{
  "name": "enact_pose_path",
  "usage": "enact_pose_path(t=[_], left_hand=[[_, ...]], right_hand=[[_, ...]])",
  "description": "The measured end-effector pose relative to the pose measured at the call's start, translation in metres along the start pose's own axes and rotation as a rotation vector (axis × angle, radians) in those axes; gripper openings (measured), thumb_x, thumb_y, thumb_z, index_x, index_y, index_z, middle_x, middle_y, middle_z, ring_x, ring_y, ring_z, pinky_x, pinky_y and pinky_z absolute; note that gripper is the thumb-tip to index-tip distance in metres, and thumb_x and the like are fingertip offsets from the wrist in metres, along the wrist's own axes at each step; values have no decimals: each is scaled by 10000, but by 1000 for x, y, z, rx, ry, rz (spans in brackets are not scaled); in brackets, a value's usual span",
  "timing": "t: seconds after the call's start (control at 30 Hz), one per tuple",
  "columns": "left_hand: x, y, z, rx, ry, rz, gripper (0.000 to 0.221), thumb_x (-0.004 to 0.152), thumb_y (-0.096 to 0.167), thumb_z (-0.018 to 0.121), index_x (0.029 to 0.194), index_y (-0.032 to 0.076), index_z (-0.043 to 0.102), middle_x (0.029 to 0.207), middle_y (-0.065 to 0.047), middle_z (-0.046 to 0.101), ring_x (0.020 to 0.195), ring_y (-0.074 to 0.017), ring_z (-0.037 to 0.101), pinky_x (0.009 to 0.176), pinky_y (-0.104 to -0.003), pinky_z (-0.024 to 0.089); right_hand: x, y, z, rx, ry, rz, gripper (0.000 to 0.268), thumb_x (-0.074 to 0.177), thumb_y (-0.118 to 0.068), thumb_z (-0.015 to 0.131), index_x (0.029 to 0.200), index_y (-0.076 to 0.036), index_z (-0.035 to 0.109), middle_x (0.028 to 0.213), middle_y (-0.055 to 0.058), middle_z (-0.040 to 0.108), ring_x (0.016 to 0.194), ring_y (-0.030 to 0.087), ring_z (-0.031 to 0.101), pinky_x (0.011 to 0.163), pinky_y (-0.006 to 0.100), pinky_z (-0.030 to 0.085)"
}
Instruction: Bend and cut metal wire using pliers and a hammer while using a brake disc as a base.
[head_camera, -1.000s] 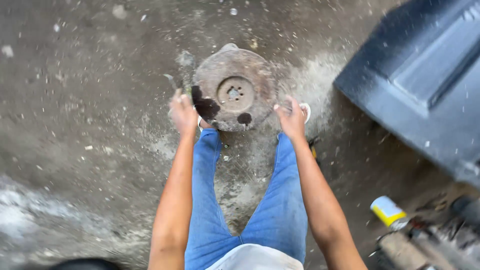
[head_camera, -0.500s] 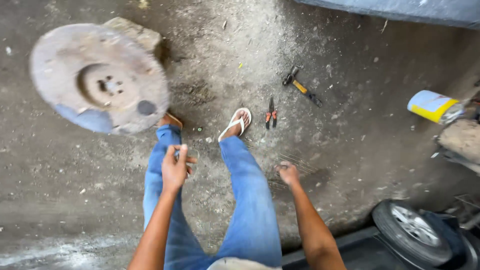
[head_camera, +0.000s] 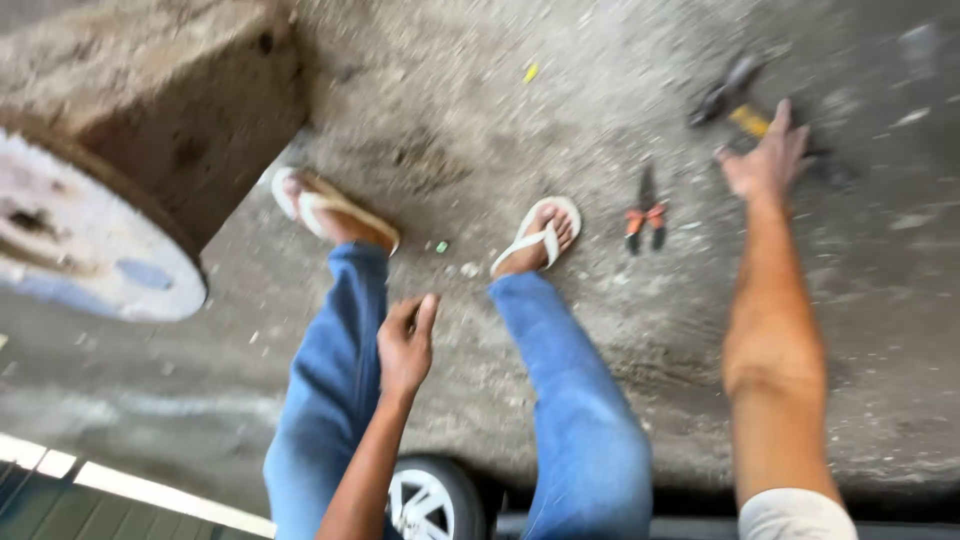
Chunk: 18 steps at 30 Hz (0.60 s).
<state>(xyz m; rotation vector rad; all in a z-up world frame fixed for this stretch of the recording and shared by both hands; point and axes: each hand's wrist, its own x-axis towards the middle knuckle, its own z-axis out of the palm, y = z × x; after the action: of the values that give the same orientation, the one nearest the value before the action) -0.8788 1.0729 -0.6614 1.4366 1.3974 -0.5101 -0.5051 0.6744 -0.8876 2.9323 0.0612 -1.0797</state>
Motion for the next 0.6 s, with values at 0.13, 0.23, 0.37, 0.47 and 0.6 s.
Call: enact_pose_path(t=[0.13, 0.23, 0.37, 0.47, 0.6], left_hand=[[-3, 15, 4, 81, 143, 94, 309, 1001, 310, 684, 986, 11, 764, 787, -68, 624, 684, -161, 550, 625, -314, 457], [-23, 28, -10, 10, 177, 74, 310, 1012, 308, 677, 979, 11, 758, 779, -42, 597, 696, -134, 548, 632, -303, 461], [-61, 65, -39, -413, 21, -79, 312, 1042, 311, 613, 1062, 32, 749, 713, 13, 515, 618, -78, 457, 544, -257, 389], [-89, 112, -64, -590, -77, -50, 328, 1055, 319, 572, 1101, 40, 738, 691, 39, 497, 599, -52, 451, 521, -232, 387], [-157, 166, -100, -669, -186, 86, 338, 1073, 313, 546, 1130, 38, 733, 713, 54, 508, 621, -43, 466, 541, -227, 403]], right_hand=[[-14, -14, 18, -223, -75, -59, 801, 829, -318, 867, 1466, -41, 468, 1448, 269, 472, 1406, 463, 331, 1135, 663, 151], [-38, -2, 55, -161, -169, -6, 516, 904, -254, 781, 1277, 43, 583, 1251, 285, 619, 1214, 430, 587, 1020, 520, 473], [-128, -37, 22, 523, -146, 273, 240, 886, -257, 777, 968, -63, 662, 741, 92, 577, 613, 240, 558, 532, 394, 434], [-237, -108, -94, 1058, -394, 383, 146, 876, -171, 748, 882, -125, 609, 611, -60, 472, 447, 70, 440, 398, 268, 350], [-373, -173, -204, 1338, -587, 215, 224, 919, -172, 773, 937, -110, 558, 627, -46, 480, 428, 45, 433, 365, 232, 342]])
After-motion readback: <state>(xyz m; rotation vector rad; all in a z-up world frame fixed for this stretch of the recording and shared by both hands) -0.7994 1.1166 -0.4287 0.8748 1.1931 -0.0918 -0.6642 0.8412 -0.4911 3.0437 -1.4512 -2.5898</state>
